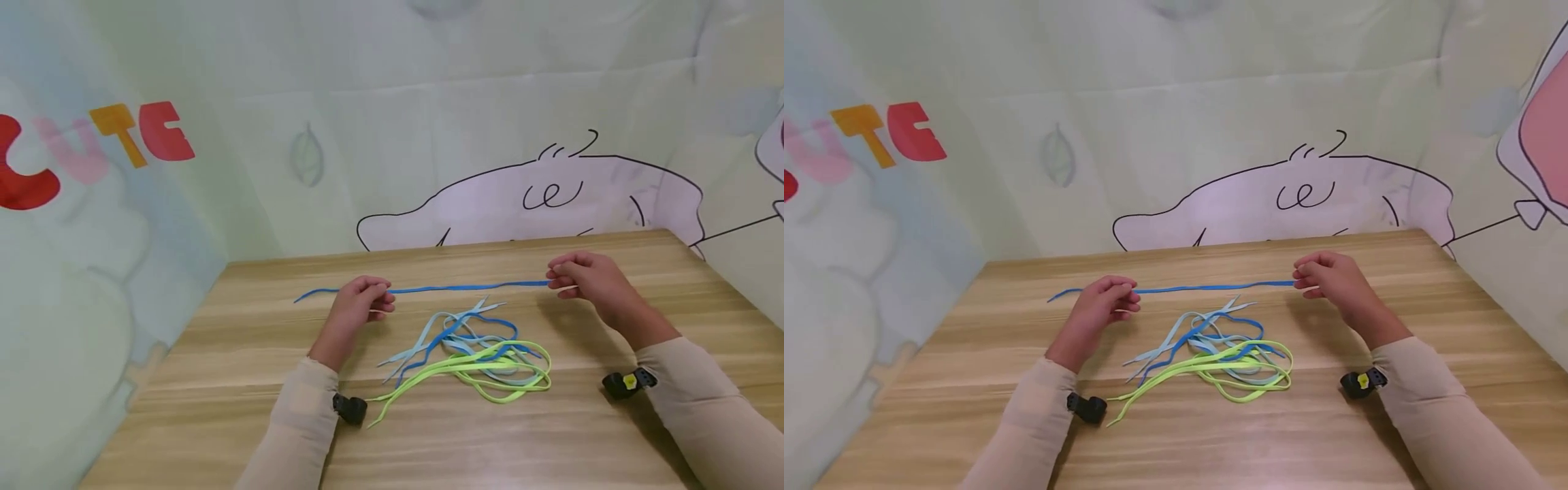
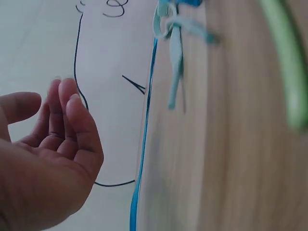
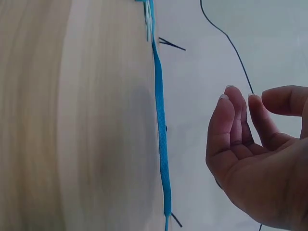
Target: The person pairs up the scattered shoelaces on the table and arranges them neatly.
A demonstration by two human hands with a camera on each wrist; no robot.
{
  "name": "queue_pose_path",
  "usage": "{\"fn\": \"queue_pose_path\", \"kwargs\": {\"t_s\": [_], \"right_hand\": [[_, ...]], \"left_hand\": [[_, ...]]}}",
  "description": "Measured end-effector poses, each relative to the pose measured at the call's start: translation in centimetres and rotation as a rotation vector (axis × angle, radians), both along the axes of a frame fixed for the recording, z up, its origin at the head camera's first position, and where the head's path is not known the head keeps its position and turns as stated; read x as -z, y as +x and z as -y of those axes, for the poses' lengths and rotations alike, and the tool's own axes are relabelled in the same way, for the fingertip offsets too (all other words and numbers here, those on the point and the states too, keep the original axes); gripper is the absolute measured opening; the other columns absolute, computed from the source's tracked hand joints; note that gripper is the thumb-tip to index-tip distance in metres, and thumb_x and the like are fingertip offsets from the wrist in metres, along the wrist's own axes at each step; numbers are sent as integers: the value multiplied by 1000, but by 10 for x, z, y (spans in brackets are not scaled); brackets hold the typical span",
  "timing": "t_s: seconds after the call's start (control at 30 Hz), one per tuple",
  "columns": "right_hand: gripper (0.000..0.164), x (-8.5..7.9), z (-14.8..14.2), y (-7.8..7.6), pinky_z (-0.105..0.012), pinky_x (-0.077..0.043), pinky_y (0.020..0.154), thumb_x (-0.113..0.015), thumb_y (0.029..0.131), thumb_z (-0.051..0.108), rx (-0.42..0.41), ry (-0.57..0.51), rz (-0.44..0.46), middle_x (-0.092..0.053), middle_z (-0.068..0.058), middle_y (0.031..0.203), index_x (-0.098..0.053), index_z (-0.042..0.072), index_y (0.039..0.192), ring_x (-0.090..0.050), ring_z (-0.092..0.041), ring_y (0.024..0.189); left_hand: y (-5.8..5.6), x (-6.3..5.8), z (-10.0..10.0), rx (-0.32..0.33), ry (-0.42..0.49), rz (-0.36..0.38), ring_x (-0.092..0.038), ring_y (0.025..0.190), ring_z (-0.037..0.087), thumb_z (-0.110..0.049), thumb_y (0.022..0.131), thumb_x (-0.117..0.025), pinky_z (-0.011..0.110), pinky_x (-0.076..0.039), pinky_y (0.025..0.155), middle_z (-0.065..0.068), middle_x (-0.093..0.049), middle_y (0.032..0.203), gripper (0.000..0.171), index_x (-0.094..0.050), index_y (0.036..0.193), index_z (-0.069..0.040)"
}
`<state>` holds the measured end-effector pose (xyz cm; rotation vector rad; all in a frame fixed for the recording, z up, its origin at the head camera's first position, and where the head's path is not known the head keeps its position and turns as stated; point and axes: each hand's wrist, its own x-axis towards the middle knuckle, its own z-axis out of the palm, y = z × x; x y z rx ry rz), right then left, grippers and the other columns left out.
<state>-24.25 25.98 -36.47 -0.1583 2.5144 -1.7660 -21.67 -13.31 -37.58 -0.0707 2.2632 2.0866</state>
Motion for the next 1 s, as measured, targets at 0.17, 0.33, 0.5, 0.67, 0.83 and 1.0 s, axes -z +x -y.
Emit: {"fn": "queue_pose_path", "kwargs": {"t_s": [0.17,0.33,0.5,0.67,0.83,1.0], "right_hand": [[40,0,14,1,-27,-57,77,-44,108,21,-19,-4,11,-65,-19,115,-50,-14,128,-68,-6,87],[40,-2,31,2,-27,-57,78,-45,108,22,-28,-10,20,-62,-24,120,-52,-12,128,-67,-9,88],[38,2,45,3,-27,-56,78,-47,107,21,-70,-9,48,-61,-26,121,-53,-11,127,-67,-15,93],[34,7,54,6,-28,-56,79,-49,105,18,-110,19,65,-61,-27,121,-55,-9,124,-66,-21,95],[32,7,57,10,-28,-56,77,-51,105,18,-118,60,58,-64,-26,117,-57,-9,121,-66,-22,93],[33,4,57,9,-29,-56,76,-54,103,19,-140,81,44,-65,-25,115,-57,-9,121,-66,-24,92]], "left_hand": [[4,4,-15,25,-19,-18,-68,79,17,-14,104,-55,31,-54,73,9,-69,92,23,-62,117,4],[6,8,-26,89,-54,1,-69,79,17,-13,103,-56,36,-56,78,10,-70,92,23,-63,116,4],[10,10,-34,205,-109,30,-68,82,18,-15,103,-55,35,-56,79,10,-69,95,25,-62,118,4],[14,10,-39,303,-195,30,-67,84,21,-19,104,-56,34,-56,78,10,-68,97,27,-63,119,2],[14,9,-44,379,-309,28,-66,86,23,-24,102,-60,33,-54,76,8,-68,99,26,-65,117,-3],[15,6,-50,413,-433,-29,-64,82,21,-23,100,-63,32,-53,75,4,-67,98,19,-68,111,-8]]}}
